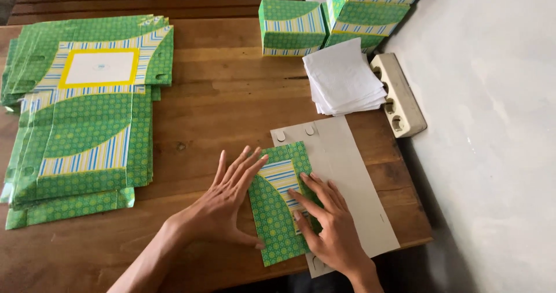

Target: The person assembles a flat-packed cardboard box by folding along pre-scored lines and securing the side flaps with adhesive tabs. The person then folds the top flaps to complete the box.

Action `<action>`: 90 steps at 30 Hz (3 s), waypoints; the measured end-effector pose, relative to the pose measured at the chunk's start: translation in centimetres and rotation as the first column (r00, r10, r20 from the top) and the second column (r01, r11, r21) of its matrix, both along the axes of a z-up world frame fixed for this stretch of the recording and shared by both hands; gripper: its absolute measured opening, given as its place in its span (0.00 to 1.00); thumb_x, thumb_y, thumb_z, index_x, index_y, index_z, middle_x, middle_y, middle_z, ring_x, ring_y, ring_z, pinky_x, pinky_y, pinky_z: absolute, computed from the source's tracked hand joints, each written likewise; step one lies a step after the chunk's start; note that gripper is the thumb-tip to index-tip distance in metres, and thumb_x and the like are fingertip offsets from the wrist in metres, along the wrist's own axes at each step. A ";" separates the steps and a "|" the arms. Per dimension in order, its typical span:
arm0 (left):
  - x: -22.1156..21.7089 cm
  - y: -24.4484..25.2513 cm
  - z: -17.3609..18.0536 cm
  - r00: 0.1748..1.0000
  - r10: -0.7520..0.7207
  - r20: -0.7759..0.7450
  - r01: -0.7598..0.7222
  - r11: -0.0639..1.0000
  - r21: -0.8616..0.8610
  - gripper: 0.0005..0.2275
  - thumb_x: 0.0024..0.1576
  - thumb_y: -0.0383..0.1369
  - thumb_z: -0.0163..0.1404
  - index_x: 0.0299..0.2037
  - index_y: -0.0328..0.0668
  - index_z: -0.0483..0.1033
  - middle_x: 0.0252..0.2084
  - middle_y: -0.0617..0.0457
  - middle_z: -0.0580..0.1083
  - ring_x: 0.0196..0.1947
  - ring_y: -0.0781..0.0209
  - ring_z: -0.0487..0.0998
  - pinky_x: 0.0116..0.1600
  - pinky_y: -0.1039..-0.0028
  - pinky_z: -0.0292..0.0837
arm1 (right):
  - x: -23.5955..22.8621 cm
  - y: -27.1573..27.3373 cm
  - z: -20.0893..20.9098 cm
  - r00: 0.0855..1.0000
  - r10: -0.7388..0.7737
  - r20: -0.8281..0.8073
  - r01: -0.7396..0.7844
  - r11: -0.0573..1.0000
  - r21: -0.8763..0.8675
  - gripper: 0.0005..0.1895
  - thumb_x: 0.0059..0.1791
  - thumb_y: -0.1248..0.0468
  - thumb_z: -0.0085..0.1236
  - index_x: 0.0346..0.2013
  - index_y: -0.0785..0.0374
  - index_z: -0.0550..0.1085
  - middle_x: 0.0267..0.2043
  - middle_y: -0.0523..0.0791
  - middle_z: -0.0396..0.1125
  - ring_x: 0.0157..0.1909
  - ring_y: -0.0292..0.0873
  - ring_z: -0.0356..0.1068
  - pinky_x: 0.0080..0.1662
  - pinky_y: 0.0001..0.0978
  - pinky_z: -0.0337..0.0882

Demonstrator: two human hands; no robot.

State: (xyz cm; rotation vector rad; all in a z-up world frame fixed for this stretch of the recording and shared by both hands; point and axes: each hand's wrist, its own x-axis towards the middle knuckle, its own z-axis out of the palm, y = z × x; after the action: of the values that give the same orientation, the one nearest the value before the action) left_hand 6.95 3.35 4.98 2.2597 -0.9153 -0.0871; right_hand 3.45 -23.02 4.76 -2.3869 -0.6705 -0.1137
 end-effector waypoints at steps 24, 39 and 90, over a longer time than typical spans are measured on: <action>1.4 0.9 -2.7 0.990 0.119 0.072 -0.106 0.982 -0.155 0.33 0.55 0.25 0.53 0.73 0.45 0.56 0.76 0.44 0.59 0.79 0.43 0.49 0.75 0.40 0.31 | 0.5 -0.3 -0.7 1.000 -0.001 -0.019 0.002 0.998 0.069 0.21 0.55 0.52 0.47 0.59 0.54 0.77 0.73 0.47 0.60 0.75 0.50 0.56 0.72 0.53 0.48; -0.1 -0.2 -1.5 0.995 -0.100 0.005 0.100 0.991 -0.084 0.52 0.49 0.53 0.66 0.77 0.44 0.44 0.79 0.36 0.47 0.80 0.38 0.36 0.73 0.37 0.15 | 0.3 -0.5 -0.2 0.996 -0.044 -0.081 0.051 0.995 0.088 0.21 0.54 0.54 0.51 0.58 0.55 0.78 0.72 0.45 0.61 0.76 0.48 0.54 0.72 0.53 0.48; 2.9 1.3 -3.0 0.956 0.236 0.172 -0.227 0.972 -0.066 0.20 0.66 0.36 0.41 0.68 0.41 0.63 0.71 0.47 0.65 0.75 0.48 0.57 0.77 0.49 0.39 | 0.4 -0.5 0.4 0.995 0.010 -0.097 0.000 0.994 0.108 0.20 0.55 0.54 0.47 0.58 0.56 0.76 0.72 0.46 0.60 0.76 0.48 0.53 0.74 0.51 0.44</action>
State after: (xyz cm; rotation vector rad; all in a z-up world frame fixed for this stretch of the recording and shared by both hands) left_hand 9.81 4.62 2.00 2.3428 -0.7270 0.2436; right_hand 3.84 -23.55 5.12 -2.2710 -0.6091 -0.0298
